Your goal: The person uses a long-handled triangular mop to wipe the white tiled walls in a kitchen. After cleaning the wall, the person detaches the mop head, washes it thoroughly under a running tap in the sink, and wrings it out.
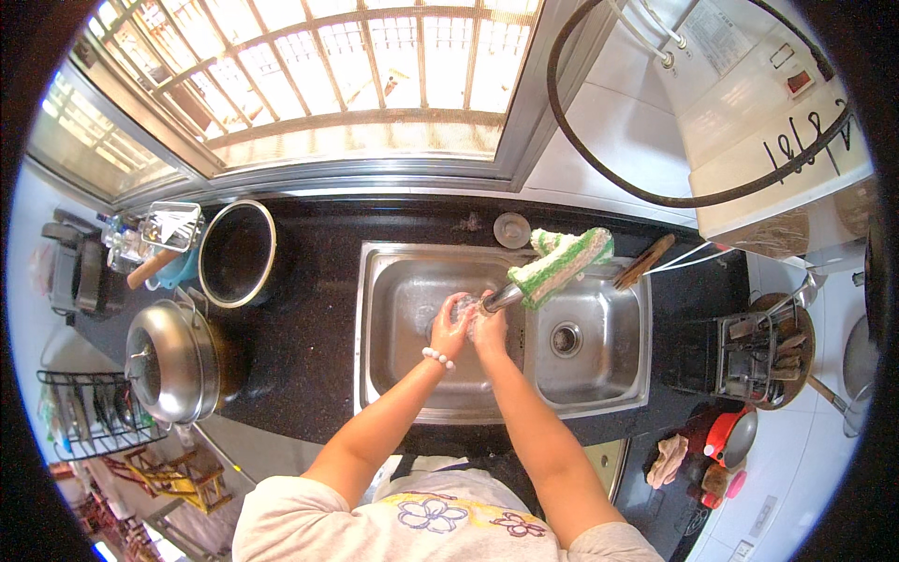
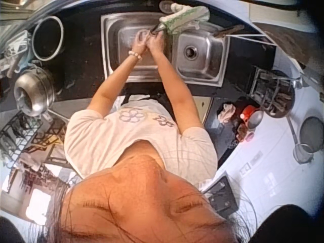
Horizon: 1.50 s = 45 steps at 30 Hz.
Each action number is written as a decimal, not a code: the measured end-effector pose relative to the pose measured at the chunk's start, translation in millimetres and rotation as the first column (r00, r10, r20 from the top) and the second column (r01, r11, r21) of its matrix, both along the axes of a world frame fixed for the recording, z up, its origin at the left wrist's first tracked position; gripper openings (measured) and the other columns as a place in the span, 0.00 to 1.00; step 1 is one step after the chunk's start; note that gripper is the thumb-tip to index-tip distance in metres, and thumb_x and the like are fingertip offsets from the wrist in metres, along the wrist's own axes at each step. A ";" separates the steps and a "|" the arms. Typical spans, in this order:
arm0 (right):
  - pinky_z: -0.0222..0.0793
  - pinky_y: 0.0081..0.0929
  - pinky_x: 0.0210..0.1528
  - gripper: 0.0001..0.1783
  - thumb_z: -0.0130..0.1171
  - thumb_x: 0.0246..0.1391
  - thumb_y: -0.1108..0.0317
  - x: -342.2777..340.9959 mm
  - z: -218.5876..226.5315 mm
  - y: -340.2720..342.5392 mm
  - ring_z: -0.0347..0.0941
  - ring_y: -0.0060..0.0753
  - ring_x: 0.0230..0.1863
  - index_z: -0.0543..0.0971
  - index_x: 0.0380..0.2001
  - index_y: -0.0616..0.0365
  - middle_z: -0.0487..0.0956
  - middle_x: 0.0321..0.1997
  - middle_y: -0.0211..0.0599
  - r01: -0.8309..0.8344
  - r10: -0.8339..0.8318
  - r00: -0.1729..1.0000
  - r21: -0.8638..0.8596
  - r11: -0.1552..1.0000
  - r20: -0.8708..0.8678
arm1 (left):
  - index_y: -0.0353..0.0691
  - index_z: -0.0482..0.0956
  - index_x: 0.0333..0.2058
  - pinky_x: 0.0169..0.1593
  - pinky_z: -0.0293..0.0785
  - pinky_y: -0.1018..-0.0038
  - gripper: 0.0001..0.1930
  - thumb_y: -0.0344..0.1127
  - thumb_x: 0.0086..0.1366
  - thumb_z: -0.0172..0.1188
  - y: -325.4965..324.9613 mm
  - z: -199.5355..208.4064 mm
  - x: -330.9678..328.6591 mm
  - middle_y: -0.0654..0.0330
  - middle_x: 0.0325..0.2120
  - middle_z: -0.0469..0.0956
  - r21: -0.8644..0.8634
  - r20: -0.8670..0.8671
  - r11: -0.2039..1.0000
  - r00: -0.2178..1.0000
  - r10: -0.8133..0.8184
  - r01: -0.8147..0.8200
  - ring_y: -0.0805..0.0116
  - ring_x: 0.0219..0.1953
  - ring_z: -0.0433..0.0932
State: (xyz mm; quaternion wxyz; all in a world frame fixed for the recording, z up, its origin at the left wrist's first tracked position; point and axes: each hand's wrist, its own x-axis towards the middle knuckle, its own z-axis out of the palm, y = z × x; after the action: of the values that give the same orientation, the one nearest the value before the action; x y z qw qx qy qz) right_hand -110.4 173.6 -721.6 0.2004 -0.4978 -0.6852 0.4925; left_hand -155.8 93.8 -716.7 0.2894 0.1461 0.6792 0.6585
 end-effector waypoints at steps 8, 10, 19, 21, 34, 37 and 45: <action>0.60 0.44 0.47 0.29 0.61 0.46 0.49 17.2 52.6 -20.3 0.64 0.52 0.45 0.69 0.42 0.61 0.68 0.43 0.48 -0.281 0.366 0.928 0.506 0.816 -0.075 | 0.33 0.75 0.31 0.35 0.69 0.67 0.25 0.51 0.68 0.40 1.5 5.2 -6.9 0.49 0.26 0.77 -0.180 -0.037 0.983 0.999 0.022 -0.028 0.53 0.24 0.71; 0.66 0.43 0.40 0.29 0.58 0.47 0.43 15.8 56.0 -17.6 0.71 0.54 0.37 0.73 0.36 0.61 0.74 0.37 0.49 -0.223 0.298 0.952 0.530 0.818 -0.061 | 0.33 0.75 0.27 0.32 0.66 0.68 0.25 0.50 0.68 0.40 1.3 9.3 -1.0 0.54 0.22 0.75 -0.051 0.291 0.998 0.955 0.059 -0.046 0.62 0.24 0.70; 0.66 0.41 0.34 0.18 0.54 0.53 0.55 -1.9 32.7 9.6 0.77 0.47 0.33 0.78 0.28 0.62 0.80 0.31 0.47 -0.149 0.143 0.983 0.045 0.988 0.116 | 0.35 0.70 0.47 0.49 0.67 0.68 0.17 0.40 0.63 0.49 -17.4 35.5 13.0 0.50 0.39 0.74 0.013 -0.525 0.999 0.849 0.049 -0.049 0.61 0.43 0.73; 0.65 0.35 0.40 0.15 0.53 0.54 0.59 0.8 -10.1 17.3 0.73 0.39 0.38 0.75 0.33 0.61 0.77 0.34 0.42 -0.063 0.060 0.996 -0.053 0.997 -0.060 | 0.37 0.68 0.51 0.56 0.62 0.67 0.20 0.33 0.59 0.53 -27.2 47.9 10.1 0.50 0.45 0.72 0.003 -0.369 0.995 0.925 -0.090 0.097 0.60 0.51 0.70; 0.64 0.44 0.42 0.27 0.59 0.47 0.44 11.3 72.0 -27.3 0.69 0.53 0.42 0.73 0.38 0.59 0.70 0.44 0.50 -0.258 0.334 0.940 0.486 0.835 -0.074 | 0.33 0.74 0.41 0.38 0.71 0.69 0.16 0.38 0.64 0.45 -17.9 44.3 -2.1 0.51 0.31 0.78 -0.032 -0.240 0.999 0.971 -0.012 0.005 0.60 0.33 0.77; 0.67 0.44 0.34 0.25 0.57 0.49 0.45 5.7 70.9 -23.6 0.72 0.53 0.34 0.74 0.34 0.59 0.75 0.35 0.50 -0.344 0.358 0.932 0.419 0.840 0.048 | 0.31 0.74 0.41 0.37 0.72 0.68 0.16 0.37 0.65 0.44 -17.2 34.2 1.3 0.50 0.28 0.78 0.063 -0.172 0.995 0.981 0.086 -0.077 0.58 0.31 0.78; 0.67 0.36 0.32 0.17 0.49 0.57 0.58 -8.3 39.9 -2.5 0.76 0.42 0.29 0.76 0.24 0.61 0.79 0.26 0.45 -0.103 0.119 0.990 0.204 0.974 -0.072 | 0.37 0.63 0.55 0.52 0.65 0.66 0.23 0.33 0.61 0.51 -27.9 31.6 11.9 0.46 0.46 0.67 -0.025 -0.255 0.999 0.966 -0.046 0.040 0.54 0.48 0.69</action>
State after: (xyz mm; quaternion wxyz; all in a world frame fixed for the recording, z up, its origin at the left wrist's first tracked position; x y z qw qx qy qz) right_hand -118.7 171.2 -681.6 0.2500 -0.4150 -0.7489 0.4521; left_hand -143.9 65.9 -685.1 0.2152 0.2414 0.7139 0.6211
